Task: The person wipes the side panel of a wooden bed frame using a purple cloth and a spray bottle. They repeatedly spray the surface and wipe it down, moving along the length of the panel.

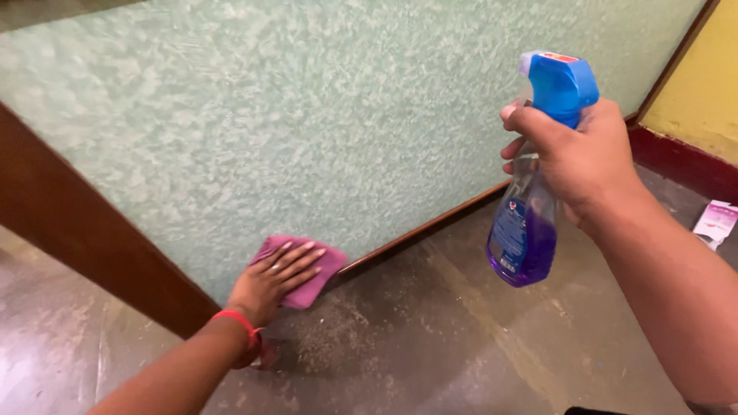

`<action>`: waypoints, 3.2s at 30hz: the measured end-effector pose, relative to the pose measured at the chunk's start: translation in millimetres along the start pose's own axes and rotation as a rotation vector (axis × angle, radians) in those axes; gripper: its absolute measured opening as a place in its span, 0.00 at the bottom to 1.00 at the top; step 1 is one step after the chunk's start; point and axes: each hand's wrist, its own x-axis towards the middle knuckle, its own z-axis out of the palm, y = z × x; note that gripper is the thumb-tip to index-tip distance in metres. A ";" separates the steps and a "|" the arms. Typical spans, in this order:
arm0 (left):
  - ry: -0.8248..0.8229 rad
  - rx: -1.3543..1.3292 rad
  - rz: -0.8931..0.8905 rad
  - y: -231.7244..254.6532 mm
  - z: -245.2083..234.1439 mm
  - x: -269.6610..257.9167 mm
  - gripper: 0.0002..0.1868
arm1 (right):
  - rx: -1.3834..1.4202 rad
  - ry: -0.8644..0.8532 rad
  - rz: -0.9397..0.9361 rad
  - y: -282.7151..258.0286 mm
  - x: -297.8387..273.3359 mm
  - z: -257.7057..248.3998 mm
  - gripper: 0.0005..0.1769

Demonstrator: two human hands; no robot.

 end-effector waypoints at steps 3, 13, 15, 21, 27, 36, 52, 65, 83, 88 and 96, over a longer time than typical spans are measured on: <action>-0.111 0.100 0.019 -3.4 -0.6 -19.2 0.45 | 0.007 -0.009 -0.012 -6.5 -5.8 1.7 0.11; -0.029 0.071 0.054 55.0 -23.4 130.8 0.42 | -0.121 0.031 0.006 19.3 24.6 -25.4 0.10; 0.039 0.082 0.044 72.6 -40.3 180.5 0.41 | -0.169 0.052 0.058 30.1 33.9 -32.2 0.11; 0.120 0.127 0.100 103.1 -108.2 322.0 0.43 | -0.259 0.081 0.146 66.7 60.2 -52.9 0.11; 0.135 0.071 0.058 120.0 -144.2 394.8 0.42 | -0.270 0.109 0.132 88.2 75.3 -67.6 0.10; 0.165 0.111 0.081 76.0 -114.6 276.1 0.38 | -0.245 0.023 0.087 70.9 52.2 -46.3 0.10; -0.191 0.036 -0.070 -32.8 -94.0 -36.1 0.36 | -0.095 -0.184 0.007 -0.1 -29.9 -2.0 0.11; 0.200 0.033 -0.046 12.9 -110.1 133.7 0.40 | -0.132 -0.170 0.072 32.0 6.6 -26.5 0.10; 0.280 0.024 -0.206 -18.4 -130.0 109.2 0.39 | -0.100 -0.182 0.026 10.9 -5.9 5.3 0.09; 1.035 -0.403 -0.056 -55.9 -101.2 -23.2 0.35 | -0.043 -0.206 -0.003 -14.9 -31.3 33.2 0.10; -0.187 0.150 -0.413 -87.2 -121.9 -130.6 0.36 | 0.050 -0.284 -0.062 -35.8 -59.2 82.2 0.11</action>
